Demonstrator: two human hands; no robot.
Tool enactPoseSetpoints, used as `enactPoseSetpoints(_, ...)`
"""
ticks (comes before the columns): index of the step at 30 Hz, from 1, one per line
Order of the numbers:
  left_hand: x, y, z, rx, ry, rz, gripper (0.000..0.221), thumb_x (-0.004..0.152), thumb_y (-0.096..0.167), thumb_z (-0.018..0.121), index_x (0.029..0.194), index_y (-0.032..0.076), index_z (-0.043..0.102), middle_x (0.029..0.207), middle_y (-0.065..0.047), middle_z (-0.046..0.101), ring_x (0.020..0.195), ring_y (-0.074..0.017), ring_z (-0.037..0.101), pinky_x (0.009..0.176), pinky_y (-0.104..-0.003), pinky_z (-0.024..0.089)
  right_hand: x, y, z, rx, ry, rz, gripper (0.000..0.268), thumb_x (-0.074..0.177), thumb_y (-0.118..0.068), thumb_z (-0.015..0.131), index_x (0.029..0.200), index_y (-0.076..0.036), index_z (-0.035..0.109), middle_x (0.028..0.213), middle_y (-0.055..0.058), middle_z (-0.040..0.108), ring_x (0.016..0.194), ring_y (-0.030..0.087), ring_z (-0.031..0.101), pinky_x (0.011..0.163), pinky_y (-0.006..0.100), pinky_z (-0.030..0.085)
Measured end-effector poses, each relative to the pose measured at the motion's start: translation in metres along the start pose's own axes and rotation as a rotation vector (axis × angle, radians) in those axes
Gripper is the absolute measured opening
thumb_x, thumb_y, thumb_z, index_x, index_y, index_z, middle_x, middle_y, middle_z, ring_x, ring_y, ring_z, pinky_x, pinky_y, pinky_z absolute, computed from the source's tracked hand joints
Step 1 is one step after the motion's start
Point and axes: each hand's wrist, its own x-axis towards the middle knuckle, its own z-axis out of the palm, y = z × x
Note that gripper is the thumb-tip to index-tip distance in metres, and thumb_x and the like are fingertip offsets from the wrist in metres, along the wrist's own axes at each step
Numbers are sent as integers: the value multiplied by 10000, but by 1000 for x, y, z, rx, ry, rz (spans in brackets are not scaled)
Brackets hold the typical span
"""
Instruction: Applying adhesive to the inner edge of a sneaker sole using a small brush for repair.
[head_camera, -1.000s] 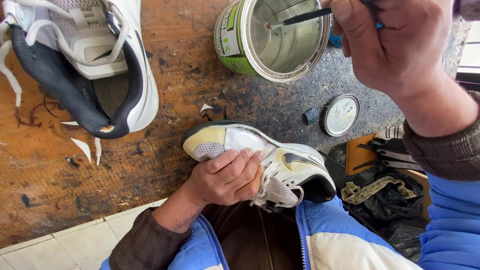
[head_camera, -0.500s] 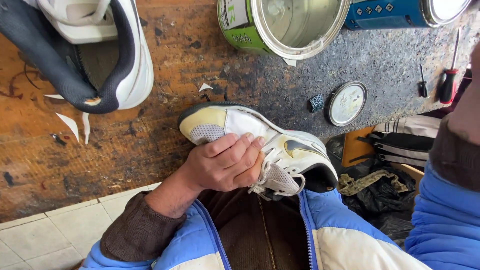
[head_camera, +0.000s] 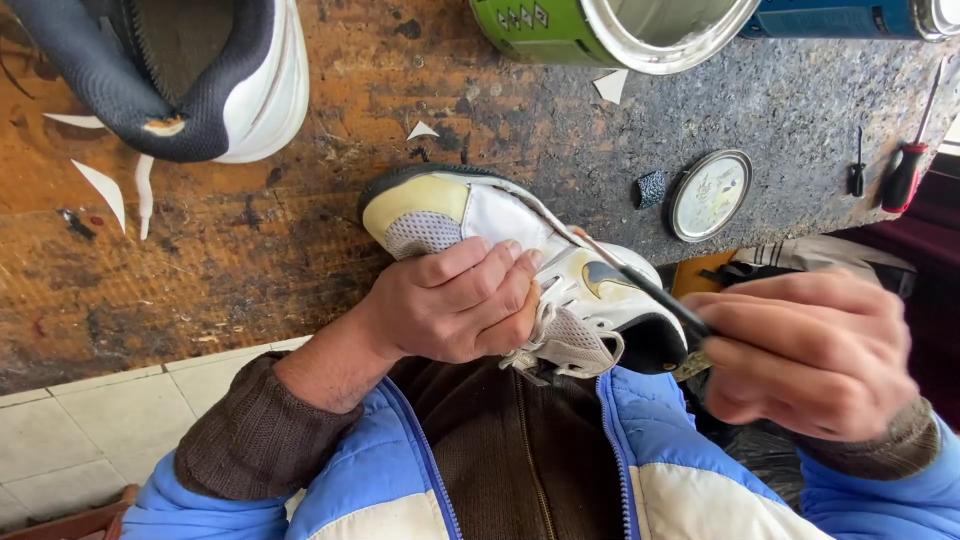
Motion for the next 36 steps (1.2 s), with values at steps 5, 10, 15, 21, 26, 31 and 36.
enactPoseSetpoints(5, -1, -1, -1, 7, 11, 21, 73, 1052, 139, 615, 985, 169, 618, 1013, 18, 760, 1003, -148, 691, 950, -273, 497, 9, 6, 16, -100, -160, -85, 303, 1010, -315, 571, 1095, -27, 610, 1052, 187, 730, 797, 243, 756, 662, 366, 620)
enactPoseSetpoints(10, -1, -1, -2, 32, -4, 21, 67, 1058, 140, 608, 998, 170, 614, 1019, 34, 751, 1002, -139, 688, 961, -271, 487, 21, 11, 25, -68, -163, -130, 295, 1016, -273, 548, 1075, 9, 612, 989, 200, 718, 710, 273, 727, 626, 357, 611)
enactPoseSetpoints(15, 0, -1, -3, 41, 1, 21, 77, 1054, 126, 613, 995, 176, 619, 1004, 47, 744, 999, -135, 682, 969, -265, 481, 23, 13, 33, -84, -136, -136, 309, 1020, -292, 532, 1047, 2, 625, 936, 190, 727, 672, 255, 706, 595, 343, 587)
enactPoseSetpoints(21, 1, -3, -4, 54, -5, 32, 151, 1075, 143, 510, 1003, 145, 643, 1016, 17, 744, 981, -145, 679, 953, -273, 491, 32, 9, 37, -153, -178, -180, 343, 1036, -314, 488, 1012, -17, 656, 893, 163, 721, 622, 229, 669, 517, 310, 504)
enactPoseSetpoints(26, 1, -4, -5, 49, 0, 35, 135, 1074, 134, 521, 1008, 153, 637, 1015, 22, 739, 989, -145, 672, 957, -273, 495, 42, -2, 37, -168, -180, -76, 259, 1011, -215, 505, 1027, 5, 641, 866, 143, 718, 655, 225, 685, 579, 333, 547)
enactPoseSetpoints(31, 1, -3, -5, 35, 15, 10, 160, 1081, 143, 510, 992, 155, 642, 1017, 23, 746, 997, -142, 667, 967, -272, 489, 41, 2, 39, -159, -218, -136, 339, 1031, -276, 507, 1066, 27, 654, 934, 191, 725, 677, 262, 692, 585, 350, 565)
enactPoseSetpoints(36, 1, -4, -5, 47, 16, 24, 137, 1069, 127, 527, 993, 152, 638, 1013, 21, 744, 991, -136, 660, 945, -269, 490, 41, -2, 36, -183, -205, -66, 279, 1007, -235, 490, 997, -10, 654, 870, 139, 719, 646, 224, 670, 588, 343, 559)
